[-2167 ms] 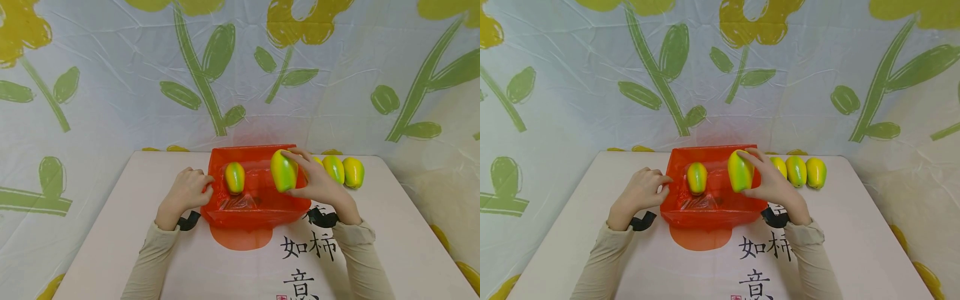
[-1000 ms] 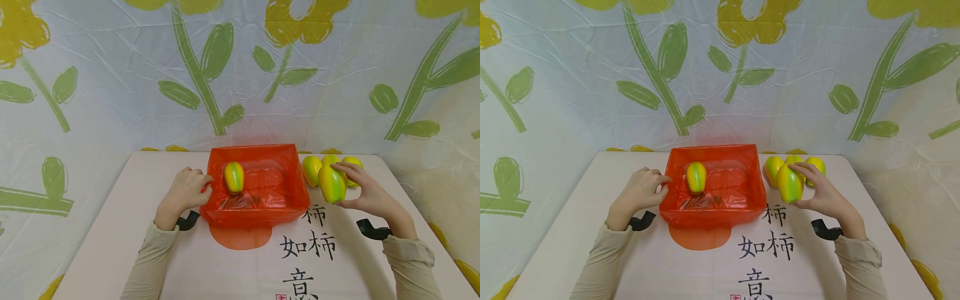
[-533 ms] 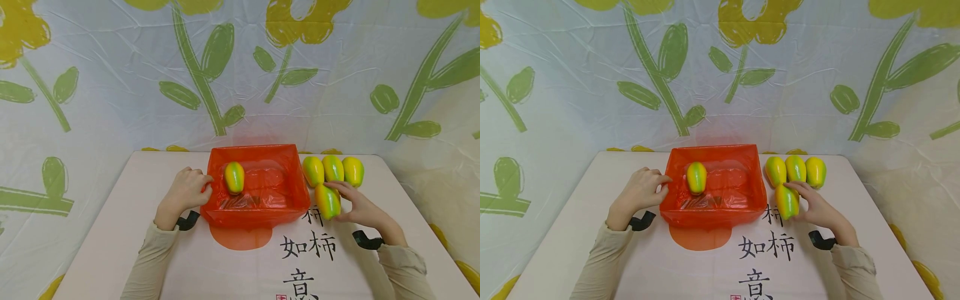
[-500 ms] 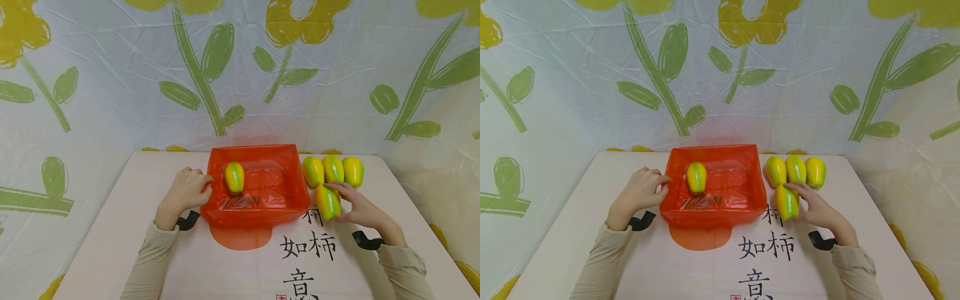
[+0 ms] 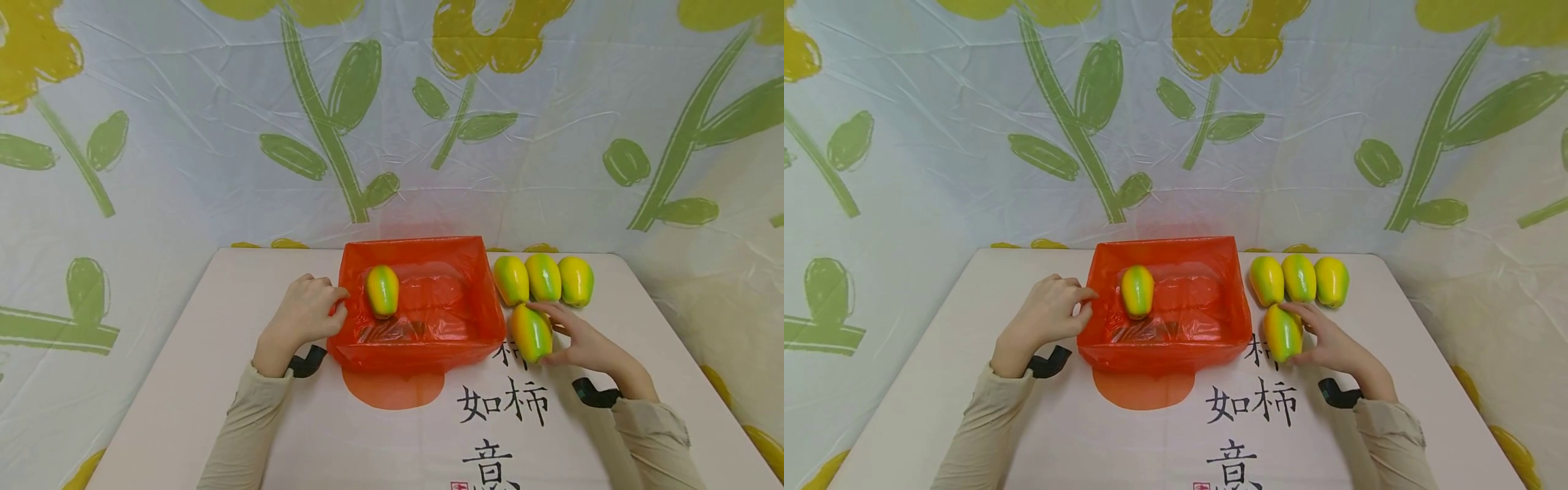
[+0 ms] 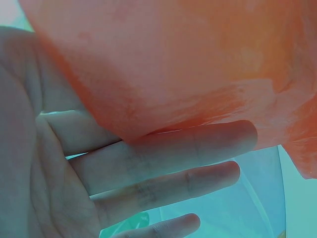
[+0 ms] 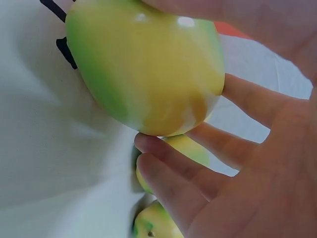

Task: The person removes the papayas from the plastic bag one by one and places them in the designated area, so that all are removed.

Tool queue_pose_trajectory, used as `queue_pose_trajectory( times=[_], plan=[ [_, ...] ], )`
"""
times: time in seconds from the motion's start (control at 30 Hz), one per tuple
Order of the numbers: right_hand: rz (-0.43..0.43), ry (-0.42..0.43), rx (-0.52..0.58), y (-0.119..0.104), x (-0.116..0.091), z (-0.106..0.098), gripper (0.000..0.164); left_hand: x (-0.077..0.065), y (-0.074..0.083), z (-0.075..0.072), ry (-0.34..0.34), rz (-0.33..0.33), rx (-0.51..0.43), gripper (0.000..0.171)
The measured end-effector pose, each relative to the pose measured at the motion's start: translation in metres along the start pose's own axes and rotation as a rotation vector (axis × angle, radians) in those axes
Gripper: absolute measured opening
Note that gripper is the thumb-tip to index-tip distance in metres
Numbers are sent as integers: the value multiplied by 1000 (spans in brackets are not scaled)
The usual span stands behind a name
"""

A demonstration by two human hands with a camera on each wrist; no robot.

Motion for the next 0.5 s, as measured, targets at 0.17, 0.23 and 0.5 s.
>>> queue_pose_trajectory(
  times=[0.17, 0.23, 0.5],
  plan=[
    [-8, 4, 2, -1, 2, -1, 87, 0, -1, 1, -9, -5, 0, 21],
    [-3, -1, 3, -3, 2, -2, 87, 0, -1, 1, -9, -6, -1, 21],
    [-10, -7, -3, -2, 5, -2, 88, 0, -1, 1, -5, -3, 1, 19]
  ],
)
Point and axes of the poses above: each hand's wrist, its own x-axis towards the middle knuckle, its own z-axis out of the palm, y = z × x, the point moved 4 cm from there along x, towards the middle knuckle, and after that the axes turned 11 degrees about -z, right-handed, at the moved point
